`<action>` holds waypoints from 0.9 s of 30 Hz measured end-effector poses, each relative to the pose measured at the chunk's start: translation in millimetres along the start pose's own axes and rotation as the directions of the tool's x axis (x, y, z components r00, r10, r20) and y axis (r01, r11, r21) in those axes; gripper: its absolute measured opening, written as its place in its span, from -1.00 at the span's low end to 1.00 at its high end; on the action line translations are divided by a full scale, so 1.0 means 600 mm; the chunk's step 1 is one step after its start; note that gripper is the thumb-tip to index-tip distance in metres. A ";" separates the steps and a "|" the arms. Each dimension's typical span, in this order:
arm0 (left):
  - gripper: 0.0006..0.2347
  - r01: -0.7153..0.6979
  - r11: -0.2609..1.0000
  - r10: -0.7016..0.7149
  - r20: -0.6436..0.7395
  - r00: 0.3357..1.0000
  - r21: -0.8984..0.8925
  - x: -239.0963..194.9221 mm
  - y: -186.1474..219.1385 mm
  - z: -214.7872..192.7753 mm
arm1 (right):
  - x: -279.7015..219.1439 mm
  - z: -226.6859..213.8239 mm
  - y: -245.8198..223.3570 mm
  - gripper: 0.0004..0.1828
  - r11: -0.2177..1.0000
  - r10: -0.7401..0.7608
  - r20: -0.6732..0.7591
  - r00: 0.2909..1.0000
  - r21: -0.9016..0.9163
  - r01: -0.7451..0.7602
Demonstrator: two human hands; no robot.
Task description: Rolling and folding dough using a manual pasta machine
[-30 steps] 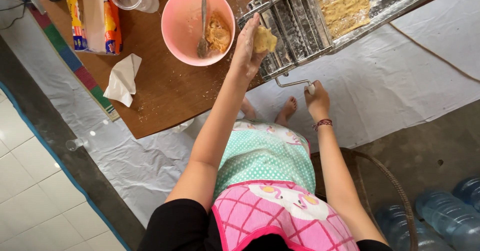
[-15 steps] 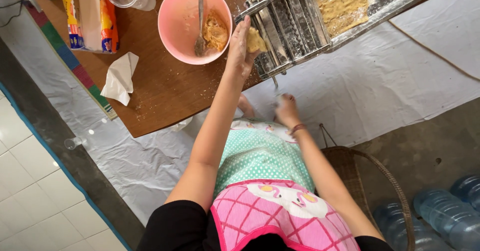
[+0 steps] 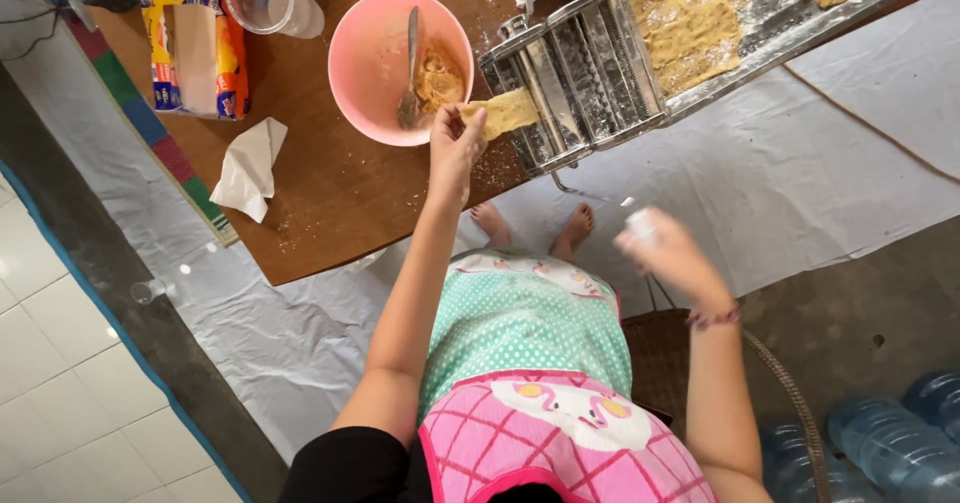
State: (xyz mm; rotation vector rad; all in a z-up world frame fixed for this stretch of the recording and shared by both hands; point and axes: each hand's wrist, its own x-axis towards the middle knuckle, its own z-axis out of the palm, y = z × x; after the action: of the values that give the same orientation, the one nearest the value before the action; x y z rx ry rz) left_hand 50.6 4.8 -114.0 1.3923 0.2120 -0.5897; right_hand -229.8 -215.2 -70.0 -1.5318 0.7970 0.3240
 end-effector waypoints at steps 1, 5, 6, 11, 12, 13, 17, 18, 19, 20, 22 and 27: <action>-0.71 0.000 1.000 0.000 -0.002 1.000 -0.001 -0.002 -0.002 -0.001 | 0.046 -0.009 0.059 -0.66 1.000 0.000 0.001 1.000 -0.001 0.000; -0.74 -0.053 0.998 0.053 -0.001 0.999 -0.031 -0.015 0.007 -0.001 | 0.230 0.069 0.344 -0.64 0.794 -0.280 -0.251 0.926 -0.603 0.076; -0.73 -0.061 0.998 0.061 -0.005 0.998 -0.034 -0.020 0.011 0.002 | 0.329 0.081 0.425 -0.81 0.480 -0.516 -0.165 0.840 -0.868 0.125; -0.73 -0.102 0.995 0.103 -0.059 0.993 0.023 -0.030 0.009 0.003 | 0.190 0.375 0.198 -0.53 0.620 0.003 -0.210 0.978 -0.767 -0.167; -0.73 -0.109 0.993 0.113 -0.078 0.991 0.052 -0.029 -0.004 -0.001 | 0.146 0.376 0.174 -0.30 0.737 0.097 0.267 0.959 -0.667 0.111; -0.73 -0.108 0.993 0.112 -0.077 0.991 0.052 -0.027 -0.012 -0.004 | 0.106 0.349 0.120 -0.30 0.737 0.098 0.266 0.959 -0.666 0.110; -0.82 0.039 0.999 -0.039 -0.025 0.999 0.000 0.003 -0.094 -0.012 | 0.018 0.195 0.042 -0.59 0.977 0.138 0.135 0.981 -0.182 -0.112; -0.80 0.100 0.995 -0.100 -0.004 0.995 -0.005 0.014 -0.125 -0.017 | 0.013 0.151 0.056 -0.65 0.978 0.162 0.019 0.987 -0.134 -0.158; -0.80 0.100 0.995 -0.100 -0.004 0.995 -0.006 0.034 -0.134 -0.010 | 0.022 0.105 0.046 -0.65 0.978 0.162 0.019 0.987 -0.134 -0.158; -0.76 0.089 0.996 -0.089 0.026 0.996 0.031 0.051 -0.145 -0.005 | 0.027 0.061 0.037 -0.66 0.980 0.063 -0.087 0.994 -0.181 -0.078; -0.70 0.079 0.994 -0.083 0.057 0.995 0.070 0.085 -0.158 -0.001 | 0.066 0.006 0.060 -0.65 0.972 -0.039 -0.187 0.982 -0.235 -0.006; -0.69 -0.087 0.995 0.099 0.274 0.957 -0.054 0.146 -0.148 0.029 | 0.278 0.034 0.290 -0.67 0.763 -0.206 -0.170 0.964 -0.644 0.049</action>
State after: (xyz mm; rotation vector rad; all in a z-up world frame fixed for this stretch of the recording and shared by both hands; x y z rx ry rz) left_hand 75.6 -40.4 -228.7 1.2563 -0.0656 -0.6897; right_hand -218.3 -233.4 -310.6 -2.2959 0.7965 0.3346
